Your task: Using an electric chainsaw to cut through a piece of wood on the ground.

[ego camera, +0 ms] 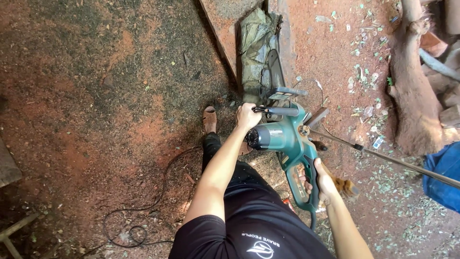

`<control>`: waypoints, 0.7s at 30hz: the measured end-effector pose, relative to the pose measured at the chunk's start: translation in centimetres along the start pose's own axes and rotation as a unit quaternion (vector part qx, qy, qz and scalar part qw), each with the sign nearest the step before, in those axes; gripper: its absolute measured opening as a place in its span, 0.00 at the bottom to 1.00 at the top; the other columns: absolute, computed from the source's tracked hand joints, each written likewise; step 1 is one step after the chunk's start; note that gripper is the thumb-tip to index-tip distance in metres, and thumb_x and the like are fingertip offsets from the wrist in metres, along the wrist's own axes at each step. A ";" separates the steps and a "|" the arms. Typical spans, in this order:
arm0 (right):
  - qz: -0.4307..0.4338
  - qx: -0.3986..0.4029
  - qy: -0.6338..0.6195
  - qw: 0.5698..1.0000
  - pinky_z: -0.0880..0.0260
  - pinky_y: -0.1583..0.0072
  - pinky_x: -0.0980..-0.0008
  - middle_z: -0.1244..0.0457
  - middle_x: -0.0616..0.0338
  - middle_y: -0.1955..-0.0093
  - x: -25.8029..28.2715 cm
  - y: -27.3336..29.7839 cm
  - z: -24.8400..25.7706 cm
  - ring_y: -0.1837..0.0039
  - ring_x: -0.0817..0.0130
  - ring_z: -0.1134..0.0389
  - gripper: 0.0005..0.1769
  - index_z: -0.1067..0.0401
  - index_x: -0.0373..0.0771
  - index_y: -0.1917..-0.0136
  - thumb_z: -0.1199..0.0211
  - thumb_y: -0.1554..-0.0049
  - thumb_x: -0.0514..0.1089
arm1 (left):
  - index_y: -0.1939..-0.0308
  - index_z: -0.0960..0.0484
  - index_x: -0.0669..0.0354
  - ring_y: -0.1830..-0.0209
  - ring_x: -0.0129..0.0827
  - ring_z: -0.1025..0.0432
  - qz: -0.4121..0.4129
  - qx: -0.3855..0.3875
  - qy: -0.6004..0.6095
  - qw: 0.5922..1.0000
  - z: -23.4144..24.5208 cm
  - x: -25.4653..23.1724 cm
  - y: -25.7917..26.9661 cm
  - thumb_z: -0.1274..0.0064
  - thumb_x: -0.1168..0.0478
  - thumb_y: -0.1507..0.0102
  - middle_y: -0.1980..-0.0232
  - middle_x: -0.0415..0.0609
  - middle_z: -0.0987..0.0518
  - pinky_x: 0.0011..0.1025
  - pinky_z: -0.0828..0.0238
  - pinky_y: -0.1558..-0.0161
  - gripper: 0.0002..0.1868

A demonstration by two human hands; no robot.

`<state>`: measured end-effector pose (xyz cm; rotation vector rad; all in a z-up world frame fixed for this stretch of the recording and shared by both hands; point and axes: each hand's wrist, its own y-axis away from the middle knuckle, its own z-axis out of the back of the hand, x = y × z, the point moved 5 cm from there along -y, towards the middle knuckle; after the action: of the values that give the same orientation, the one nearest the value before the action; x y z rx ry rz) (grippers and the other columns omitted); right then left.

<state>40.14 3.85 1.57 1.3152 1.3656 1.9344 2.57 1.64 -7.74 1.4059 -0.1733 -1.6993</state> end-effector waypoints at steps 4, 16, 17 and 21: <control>0.008 -0.015 -0.001 1.000 0.40 0.80 0.58 0.35 0.26 0.61 3.6 3.4 -2.7 0.80 0.64 0.45 0.48 0.35 0.24 0.49 0.54 0.35 0.79 | 0.76 0.17 0.49 0.54 0.56 0.22 0.001 0.013 0.000 1.000 -0.1 0.0 0.3 0.42 0.48 0.48 0.71 0.57 0.20 0.47 0.26 0.55 0.11; -0.018 -0.021 -0.049 0.998 0.38 0.78 0.72 0.32 0.46 0.63 0.1 6.7 -4.8 0.80 0.71 0.43 0.46 0.29 0.30 0.37 0.55 0.36 0.77 | 0.72 0.18 0.48 0.83 0.24 0.27 -0.135 0.056 0.061 0.987 3.3 -0.7 2.0 0.50 0.42 0.32 0.76 0.38 0.20 0.26 0.35 0.85 0.21; -0.016 -0.003 -0.053 0.998 0.37 0.78 0.75 0.32 0.47 0.63 0.8 6.6 -5.6 0.80 0.73 0.42 0.46 0.29 0.30 0.41 0.56 0.36 0.77 | 0.64 0.15 0.46 0.78 0.26 0.24 -0.098 0.067 0.022 0.993 3.6 -0.7 1.1 0.46 0.47 0.37 0.72 0.38 0.16 0.28 0.31 0.80 0.11; -0.027 -0.066 -0.056 0.996 0.39 0.79 0.61 0.31 0.32 0.60 -0.2 4.4 -5.3 0.80 0.66 0.45 0.52 0.31 0.25 0.48 0.57 0.35 0.83 | 0.73 0.16 0.49 0.63 0.55 0.21 -0.044 0.059 0.018 0.997 3.1 1.2 -1.4 0.42 0.45 0.41 0.75 0.54 0.21 0.47 0.27 0.63 0.15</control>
<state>36.30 -0.75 5.03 1.2889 1.1861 1.8524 -0.78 0.39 -8.37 1.5486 -0.1972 -1.7585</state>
